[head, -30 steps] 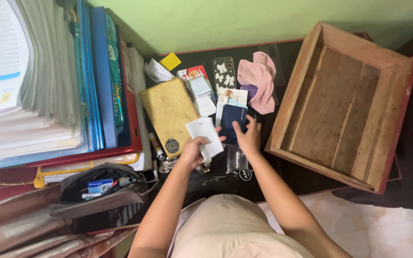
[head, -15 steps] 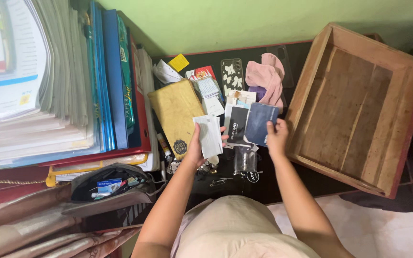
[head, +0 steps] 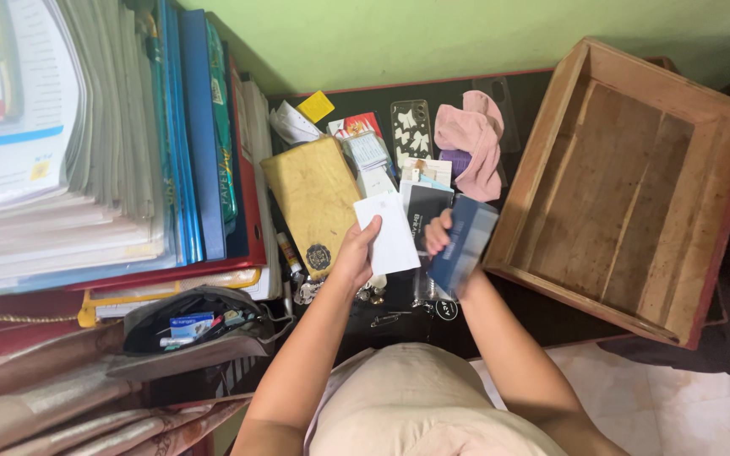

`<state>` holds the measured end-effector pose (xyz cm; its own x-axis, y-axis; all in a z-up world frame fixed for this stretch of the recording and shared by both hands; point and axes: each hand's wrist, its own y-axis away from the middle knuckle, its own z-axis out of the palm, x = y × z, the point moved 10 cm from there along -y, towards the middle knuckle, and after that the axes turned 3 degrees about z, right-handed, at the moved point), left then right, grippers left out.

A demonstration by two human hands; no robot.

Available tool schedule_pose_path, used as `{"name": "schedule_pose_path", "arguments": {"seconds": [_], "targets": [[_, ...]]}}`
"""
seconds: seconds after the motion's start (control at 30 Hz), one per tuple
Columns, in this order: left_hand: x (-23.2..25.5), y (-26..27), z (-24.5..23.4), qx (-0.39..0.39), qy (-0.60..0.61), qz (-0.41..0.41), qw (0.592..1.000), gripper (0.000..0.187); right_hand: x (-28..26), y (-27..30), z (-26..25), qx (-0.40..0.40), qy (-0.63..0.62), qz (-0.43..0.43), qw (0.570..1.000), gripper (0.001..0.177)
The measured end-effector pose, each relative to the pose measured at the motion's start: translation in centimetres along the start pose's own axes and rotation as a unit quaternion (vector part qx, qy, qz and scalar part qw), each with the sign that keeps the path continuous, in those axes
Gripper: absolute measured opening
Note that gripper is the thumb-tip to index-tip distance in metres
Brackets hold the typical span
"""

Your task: The person sorts through items on a desk and in a drawer, handling papers, a notebook, a red pouch, a wallet, and various small cards and IDs.

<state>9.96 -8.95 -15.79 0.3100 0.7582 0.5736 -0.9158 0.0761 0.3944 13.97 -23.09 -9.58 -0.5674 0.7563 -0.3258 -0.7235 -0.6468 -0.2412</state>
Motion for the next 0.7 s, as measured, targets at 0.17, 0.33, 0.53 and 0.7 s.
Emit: {"name": "schedule_pose_path", "arguments": {"seconds": [0.17, 0.33, 0.53, 0.7], "targets": [[2.7, 2.8, 5.2, -0.297, 0.452, -0.089, 0.836, 0.022, -1.4, 1.4, 0.4, 0.072, 0.080, 0.018, 0.994, 0.033], [1.3, 3.3, 6.4, -0.265, 0.408, -0.140, 0.863, 0.025, -0.9, 0.9, 1.0, 0.180, 0.234, 0.083, 0.952, 0.043], [-0.3, 2.4, 6.4, -0.241, 0.301, -0.128, 0.914, 0.031, 1.8, -1.7, 5.1, 0.210, 0.399, 0.148, 0.880, 0.045], [-0.1, -0.1, 0.6, 0.053, -0.106, -0.003, 0.993, 0.057, 2.6, -3.7, 8.4, 0.173, 0.609, 0.076, 0.771, 0.056]]}}
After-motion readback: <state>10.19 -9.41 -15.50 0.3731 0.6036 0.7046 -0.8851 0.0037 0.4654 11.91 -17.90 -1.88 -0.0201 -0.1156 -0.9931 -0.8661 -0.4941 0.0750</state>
